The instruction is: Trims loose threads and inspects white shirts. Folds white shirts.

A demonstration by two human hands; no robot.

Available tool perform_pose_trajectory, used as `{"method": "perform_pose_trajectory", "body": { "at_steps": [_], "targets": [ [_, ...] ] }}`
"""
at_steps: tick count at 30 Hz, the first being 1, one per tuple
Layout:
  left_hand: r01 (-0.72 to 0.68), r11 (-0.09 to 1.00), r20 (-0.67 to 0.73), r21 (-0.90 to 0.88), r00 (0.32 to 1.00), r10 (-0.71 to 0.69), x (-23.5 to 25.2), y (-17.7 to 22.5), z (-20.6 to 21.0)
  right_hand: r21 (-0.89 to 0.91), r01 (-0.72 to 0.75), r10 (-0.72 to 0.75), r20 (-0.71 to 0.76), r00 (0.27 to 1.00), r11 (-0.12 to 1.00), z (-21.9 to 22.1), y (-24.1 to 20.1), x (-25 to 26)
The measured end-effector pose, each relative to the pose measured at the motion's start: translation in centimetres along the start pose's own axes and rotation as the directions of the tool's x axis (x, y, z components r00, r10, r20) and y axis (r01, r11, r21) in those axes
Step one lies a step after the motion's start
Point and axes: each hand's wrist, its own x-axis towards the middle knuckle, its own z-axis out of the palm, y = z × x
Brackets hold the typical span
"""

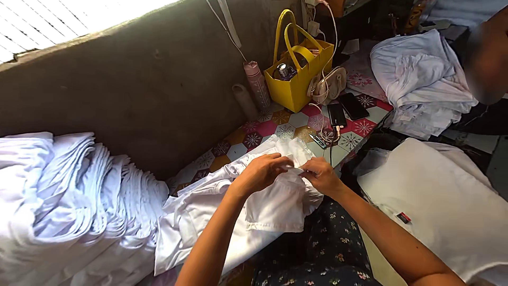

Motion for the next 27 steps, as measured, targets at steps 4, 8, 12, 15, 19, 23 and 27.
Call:
{"method": "perform_pose_trajectory", "body": {
  "at_steps": [4, 8, 12, 15, 19, 23, 27],
  "targets": [
    [-0.092, 0.969, 0.157, 0.229, 0.986, 0.056, -0.9, 1.3, -1.7, 0.034, 0.141, -0.138, -0.083, 0.987, 0.989, 0.2, -1.4, -0.6],
    [-0.107, 0.937, 0.325, 0.331, 0.946, -0.007, -2.3, 2.4, -1.8, -0.100, 0.258, -0.254, 0.048, 0.966, 0.961, 0.6, -2.7, -1.5],
    [0.059, 0.846, 0.247, 0.530, 0.943, -0.221, -3.9, 3.2, -1.6, -0.276, 0.278, -0.231, 0.192, 0.954, 0.920, 0.1, -2.9, -2.0],
    [0.105, 0.767, -0.017, 0.633, 0.992, -0.122, -5.0, 2.3, -3.3, -0.432, 0.189, -0.102, 0.216, 0.971, 0.882, -0.7, -2.9, -2.2],
    [0.055, 0.954, -0.323, 0.294, 0.945, 0.045, -8.4, 1.9, -2.7, -0.334, 0.156, -0.122, 0.121, 0.985, 0.929, -1.1, -4.3, -3.4],
    [0.171, 0.977, -0.288, -0.126, 0.936, -0.201, -14.8, 1.3, 2.6, 0.104, 0.091, -0.116, 0.263, 0.958, 0.990, 0.7, -4.7, -5.1],
    [0.370, 0.929, -0.173, 0.008, 0.915, -0.364, -18.7, -0.1, 10.7, -0.065, -0.390, 0.396, 0.159, 0.904, 0.918, 0.9, 2.0, 1.3]
  ]
}}
